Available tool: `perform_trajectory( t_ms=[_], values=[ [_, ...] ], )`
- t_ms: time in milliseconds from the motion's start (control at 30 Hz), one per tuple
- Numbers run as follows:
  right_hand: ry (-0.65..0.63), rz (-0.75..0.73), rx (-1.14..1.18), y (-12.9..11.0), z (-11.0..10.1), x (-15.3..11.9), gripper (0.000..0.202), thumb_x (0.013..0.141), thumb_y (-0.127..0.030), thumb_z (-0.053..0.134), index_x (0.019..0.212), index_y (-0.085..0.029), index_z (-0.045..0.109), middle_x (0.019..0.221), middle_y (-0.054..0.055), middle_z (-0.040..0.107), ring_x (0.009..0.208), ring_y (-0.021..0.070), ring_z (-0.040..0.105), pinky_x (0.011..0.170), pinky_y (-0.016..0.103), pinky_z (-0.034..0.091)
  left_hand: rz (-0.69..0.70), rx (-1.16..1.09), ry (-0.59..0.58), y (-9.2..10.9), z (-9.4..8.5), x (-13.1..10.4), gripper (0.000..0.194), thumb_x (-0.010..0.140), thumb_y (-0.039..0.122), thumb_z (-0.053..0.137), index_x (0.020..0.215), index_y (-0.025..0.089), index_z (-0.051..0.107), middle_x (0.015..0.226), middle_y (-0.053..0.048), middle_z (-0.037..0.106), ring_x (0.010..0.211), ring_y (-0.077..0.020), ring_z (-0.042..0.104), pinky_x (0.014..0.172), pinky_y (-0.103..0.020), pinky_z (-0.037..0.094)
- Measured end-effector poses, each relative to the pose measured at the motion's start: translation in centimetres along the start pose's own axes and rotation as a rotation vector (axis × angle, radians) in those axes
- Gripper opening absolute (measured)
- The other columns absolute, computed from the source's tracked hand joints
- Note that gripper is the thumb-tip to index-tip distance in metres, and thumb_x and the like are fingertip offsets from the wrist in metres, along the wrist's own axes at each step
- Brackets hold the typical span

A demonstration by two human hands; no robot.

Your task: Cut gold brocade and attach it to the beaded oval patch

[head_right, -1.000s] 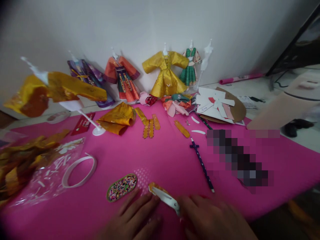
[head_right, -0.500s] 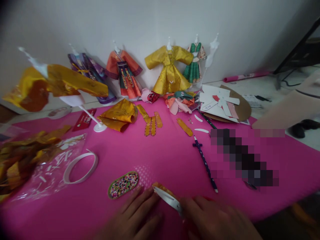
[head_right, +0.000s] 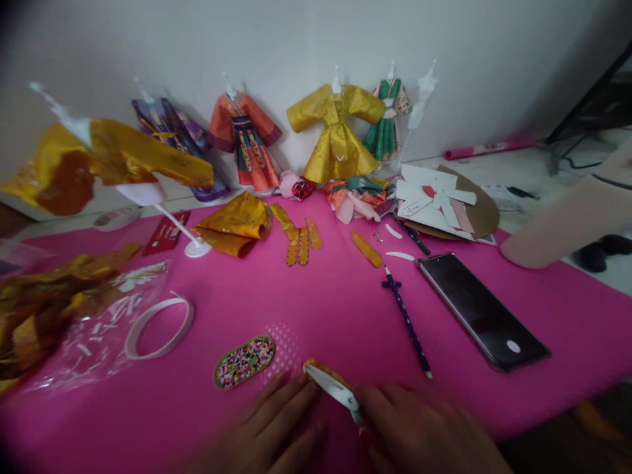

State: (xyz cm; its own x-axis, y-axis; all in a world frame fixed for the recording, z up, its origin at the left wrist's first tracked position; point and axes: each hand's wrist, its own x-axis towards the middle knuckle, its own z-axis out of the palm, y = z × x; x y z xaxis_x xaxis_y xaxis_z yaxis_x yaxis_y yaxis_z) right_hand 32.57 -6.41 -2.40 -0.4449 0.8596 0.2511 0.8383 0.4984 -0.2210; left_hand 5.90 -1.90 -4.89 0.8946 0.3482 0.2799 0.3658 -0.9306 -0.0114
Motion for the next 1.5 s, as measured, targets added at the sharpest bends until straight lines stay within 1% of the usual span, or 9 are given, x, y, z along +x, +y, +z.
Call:
perform_trajectory(
  t_ms=[200, 367, 500, 633, 800, 933, 1133, 1300, 1500],
  values=[
    [-0.072, -0.032, -0.038, 0.5, 0.5, -0.6, 0.031, 0.077, -0.011, 0.051, 0.103, -0.027, 0.054, 0.068, -0.006, 0.068, 0.048, 0.0146, 0.065, 0.040, 0.025, 0.039, 0.021, 0.064, 0.031, 0.2, -0.5, 0.8, 0.024, 0.103, 0.030, 0.051, 0.124, 0.018, 0.057, 0.128, -0.010, 0.068, 0.120, -0.0232, 0.063, 0.105, -0.038, 0.048],
    [-0.127, -0.019, -0.028, 0.8, 0.7, -0.7, 0.029, 0.078, -0.012, 0.055, 0.103, -0.028, 0.055, 0.070, -0.006, 0.069, 0.050, 0.0140, 0.066, 0.041, 0.024, 0.039, 0.027, 0.056, 0.017, 0.2, -0.5, 0.7, 0.025, 0.102, 0.030, 0.054, 0.124, 0.019, 0.057, 0.130, -0.011, 0.066, 0.122, -0.0236, 0.062, 0.108, -0.039, 0.045],
    [-0.081, 0.000, -0.031, 0.6, 0.9, -0.4, 0.027, 0.079, -0.010, 0.049, 0.099, -0.027, 0.055, 0.066, -0.005, 0.067, 0.045, 0.0136, 0.063, 0.040, 0.025, 0.038, 0.028, 0.069, -0.001, 0.1, -0.5, 0.7, 0.027, 0.102, 0.032, 0.054, 0.125, 0.019, 0.056, 0.132, -0.011, 0.065, 0.124, -0.0234, 0.060, 0.108, -0.040, 0.044],
    [-0.073, -0.022, -0.088, 0.5, 1.0, -0.3, 0.029, 0.079, -0.014, 0.050, 0.103, -0.028, 0.055, 0.068, -0.005, 0.068, 0.046, 0.0153, 0.065, 0.038, 0.026, 0.037, 0.032, 0.090, -0.001, 0.2, -0.6, 1.0, 0.023, 0.103, 0.031, 0.052, 0.123, 0.021, 0.056, 0.129, -0.009, 0.067, 0.121, -0.0245, 0.062, 0.105, -0.044, 0.046],
    [-0.033, -0.029, -0.070, 0.4, 0.9, -0.1, 0.025, 0.079, -0.012, 0.046, 0.097, -0.028, 0.053, 0.062, -0.006, 0.064, 0.042, 0.0144, 0.062, 0.036, 0.027, 0.035, 0.008, 0.094, 0.064, 0.3, -0.6, 1.2, 0.019, 0.104, 0.028, 0.047, 0.119, 0.021, 0.057, 0.125, -0.009, 0.069, 0.118, -0.0249, 0.064, 0.104, -0.044, 0.045],
    [-0.032, -0.026, -0.064, 0.2, 0.7, 0.0, 0.031, 0.077, -0.009, 0.041, 0.098, -0.029, 0.052, 0.063, -0.006, 0.065, 0.041, 0.0148, 0.062, 0.036, 0.028, 0.034, -0.010, 0.093, 0.108, 0.5, -0.4, 1.1, 0.018, 0.104, 0.029, 0.048, 0.117, 0.022, 0.057, 0.122, -0.008, 0.070, 0.116, -0.0239, 0.064, 0.105, -0.043, 0.043],
    [-0.017, -0.013, -0.033, -0.1, 0.5, 0.3, 0.035, 0.073, -0.005, 0.038, 0.096, -0.029, 0.050, 0.059, -0.007, 0.062, 0.039, 0.0152, 0.060, 0.036, 0.028, 0.033, -0.008, 0.094, 0.093, 0.5, 0.0, 0.8, 0.022, 0.100, 0.035, 0.056, 0.118, 0.022, 0.058, 0.125, -0.008, 0.068, 0.118, -0.0244, 0.062, 0.107, -0.045, 0.040],
    [-0.034, -0.033, -0.057, 0.1, 0.5, 0.3, 0.030, 0.077, -0.008, 0.042, 0.096, -0.028, 0.051, 0.062, -0.005, 0.064, 0.041, 0.0157, 0.062, 0.036, 0.027, 0.035, 0.032, 0.081, 0.021, 0.2, -0.4, 0.9, 0.020, 0.103, 0.029, 0.052, 0.121, 0.022, 0.056, 0.126, -0.009, 0.068, 0.117, -0.0250, 0.064, 0.104, -0.046, 0.044],
    [-0.056, -0.015, -0.060, 0.0, 0.6, 0.3, 0.033, 0.075, -0.007, 0.042, 0.097, -0.028, 0.055, 0.062, -0.006, 0.065, 0.043, 0.0155, 0.063, 0.038, 0.027, 0.038, 0.022, 0.080, 0.005, 0.3, -0.7, 1.0, 0.020, 0.103, 0.029, 0.052, 0.121, 0.022, 0.057, 0.127, -0.010, 0.068, 0.119, -0.0261, 0.063, 0.103, -0.047, 0.046]
  ],
)
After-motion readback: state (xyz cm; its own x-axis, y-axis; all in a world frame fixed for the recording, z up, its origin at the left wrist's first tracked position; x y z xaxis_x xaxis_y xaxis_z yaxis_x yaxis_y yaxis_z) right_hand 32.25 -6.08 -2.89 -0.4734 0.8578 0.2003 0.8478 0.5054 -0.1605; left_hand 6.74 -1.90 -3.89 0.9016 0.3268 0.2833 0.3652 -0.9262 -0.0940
